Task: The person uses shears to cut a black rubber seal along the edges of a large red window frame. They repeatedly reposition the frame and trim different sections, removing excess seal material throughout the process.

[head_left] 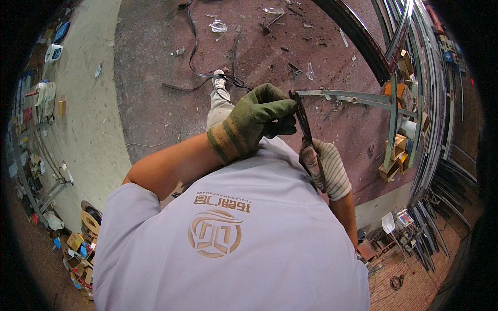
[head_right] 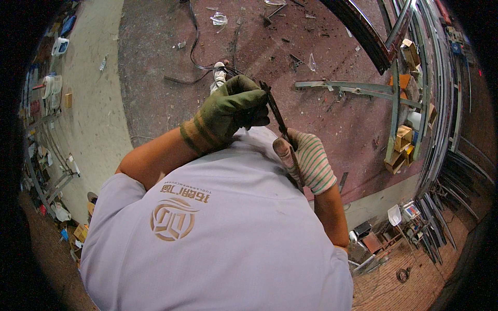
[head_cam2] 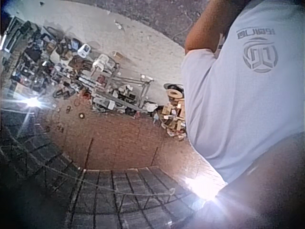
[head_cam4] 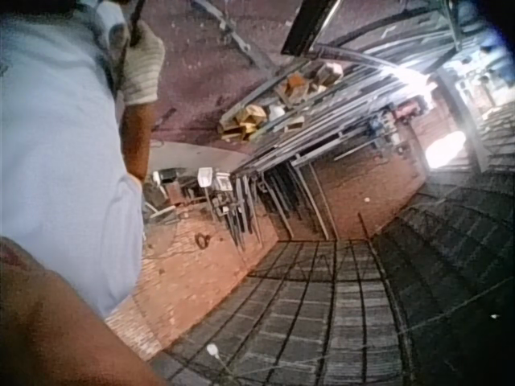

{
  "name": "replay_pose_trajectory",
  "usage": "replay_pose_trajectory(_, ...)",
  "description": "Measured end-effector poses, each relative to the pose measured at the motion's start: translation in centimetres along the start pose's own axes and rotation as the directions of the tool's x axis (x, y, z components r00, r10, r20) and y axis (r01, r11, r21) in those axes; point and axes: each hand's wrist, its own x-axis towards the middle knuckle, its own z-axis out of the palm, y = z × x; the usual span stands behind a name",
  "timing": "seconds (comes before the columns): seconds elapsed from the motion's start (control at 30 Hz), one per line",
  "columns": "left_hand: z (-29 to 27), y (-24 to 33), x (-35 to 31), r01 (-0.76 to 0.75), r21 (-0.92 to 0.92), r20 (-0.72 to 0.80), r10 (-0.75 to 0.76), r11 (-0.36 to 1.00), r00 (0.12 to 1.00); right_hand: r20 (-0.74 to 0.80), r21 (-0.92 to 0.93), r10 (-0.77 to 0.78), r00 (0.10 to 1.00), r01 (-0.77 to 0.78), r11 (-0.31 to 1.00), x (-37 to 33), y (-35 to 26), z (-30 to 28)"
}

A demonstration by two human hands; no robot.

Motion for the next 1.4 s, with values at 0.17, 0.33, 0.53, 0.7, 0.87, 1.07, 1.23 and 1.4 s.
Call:
replay_pose_trajectory(0.17, 0.1, 0.1, -0.2, -0.008, 0.021, -0.027, 0.008, 1.000, 1.000, -0.069, -0.036, -0.040, 0.997, 0.038, 0.999, -0.1, -0.3, 0.6)
replay_pose_trajectory(0.33, 0.2, 0.3, -0.5, 0.005, 0.032, -0.019, -0.004, 0.999, 1.000, -0.075, -0.052, -0.086, 0.993, 0.082, 0.995, 0.1, -0.3, 0.7)
replay_pose_trajectory(0.53, 0.0, 0.2, -0.8, 0.004, 0.026, -0.038, -0.003, 1.000, 0.999, -0.092, -0.103, -0.119, 0.989, 0.110, 0.989, 0.0, 0.2, 1.1)
replay_pose_trajectory(0.7, -0.3, 0.1, -0.9, -0.010, 0.004, -0.005, 0.010, 1.000, 1.000, -0.089, -0.090, -0.090, 0.992, 0.081, 0.993, 0.1, 0.5, 1.2)
replay_pose_trajectory(0.87, -0.3, 0.2, -1.0, -0.003, 0.013, -0.012, 0.003, 1.000, 1.000, -0.071, -0.114, -0.102, 0.992, 0.094, 0.989, 0.1, 0.3, 1.4)
replay_pose_trajectory(1.07, -0.4, 0.4, -1.0, 0.002, 0.015, 0.003, -0.002, 1.000, 1.000, -0.071, -0.048, -0.127, 0.989, 0.123, 0.991, 0.0, -0.3, 1.5)
replay_pose_trajectory(1.23, -0.5, 0.4, -0.9, 0.018, -0.028, 0.021, -0.018, 0.999, 1.000, -0.052, -0.067, -0.116, 0.992, 0.112, 0.991, 0.1, -0.1, 1.3)
replay_pose_trajectory(1.4, -0.6, 0.2, -0.8, 0.034, -0.068, 0.024, -0.032, 0.997, 0.999, -0.045, -0.106, -0.113, 0.993, 0.108, 0.988, 0.1, 0.2, 1.3)
